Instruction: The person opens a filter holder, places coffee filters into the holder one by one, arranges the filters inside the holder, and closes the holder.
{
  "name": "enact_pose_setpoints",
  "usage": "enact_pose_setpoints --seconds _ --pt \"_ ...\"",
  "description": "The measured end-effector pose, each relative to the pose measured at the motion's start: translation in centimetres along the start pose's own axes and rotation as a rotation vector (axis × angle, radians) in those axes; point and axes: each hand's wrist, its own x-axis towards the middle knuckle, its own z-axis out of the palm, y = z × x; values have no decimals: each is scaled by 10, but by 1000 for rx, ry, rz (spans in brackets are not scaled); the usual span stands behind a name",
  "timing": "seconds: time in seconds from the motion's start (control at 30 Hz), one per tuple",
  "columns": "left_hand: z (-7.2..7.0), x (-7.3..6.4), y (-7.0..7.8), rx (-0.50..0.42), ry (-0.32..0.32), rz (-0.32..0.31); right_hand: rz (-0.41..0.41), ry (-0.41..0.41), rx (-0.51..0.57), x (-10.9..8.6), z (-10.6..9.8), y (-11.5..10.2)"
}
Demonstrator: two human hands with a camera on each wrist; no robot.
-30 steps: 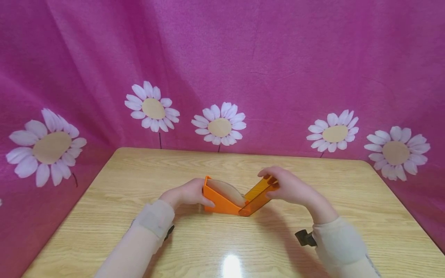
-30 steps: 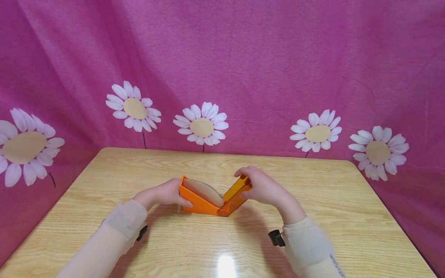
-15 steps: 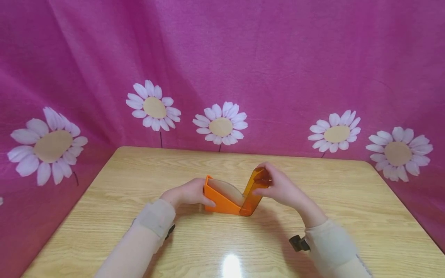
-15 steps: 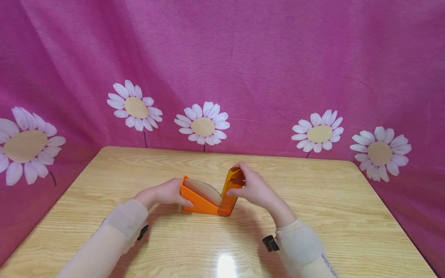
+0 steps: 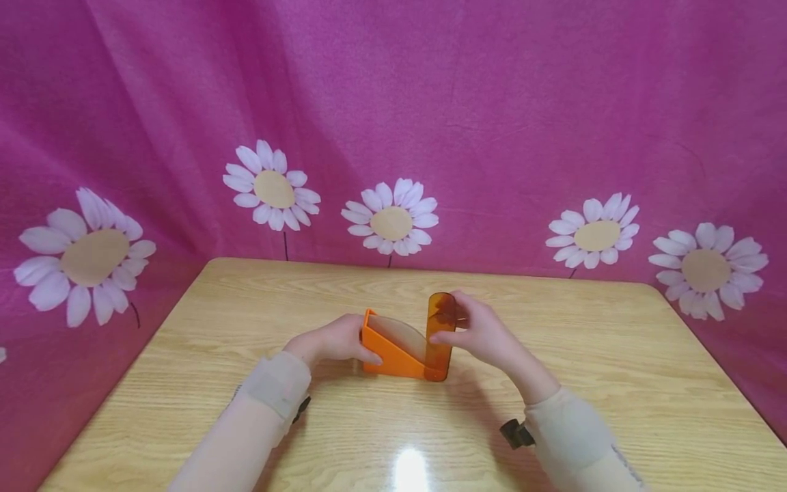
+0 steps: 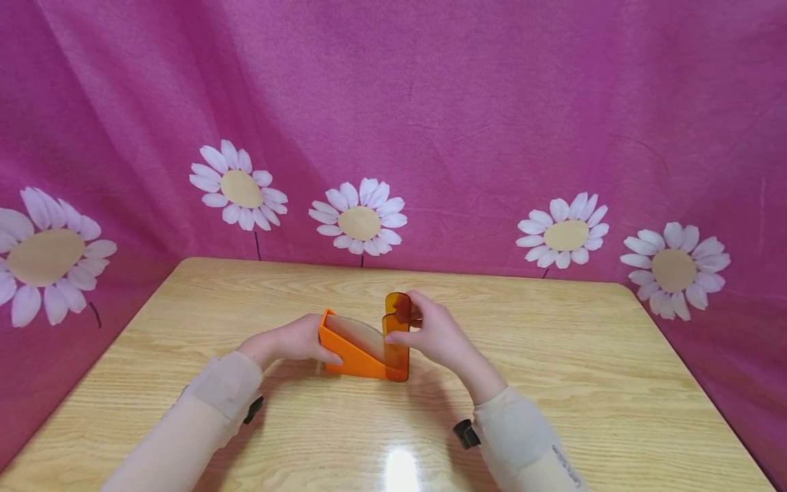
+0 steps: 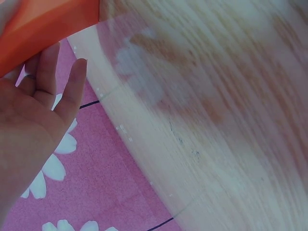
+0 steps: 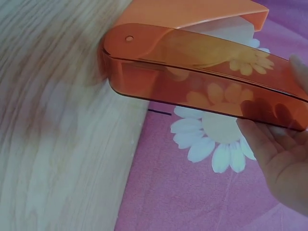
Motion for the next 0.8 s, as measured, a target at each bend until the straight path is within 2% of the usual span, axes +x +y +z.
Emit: enact_pose_setpoints --seconds 0.23,0.8 --pt "0 -1 0 2 4 -4 32 -15 10 4 8 -2" --pt "0 -1 0 -6 -10 25 6 -12 -10 9 25 -12"
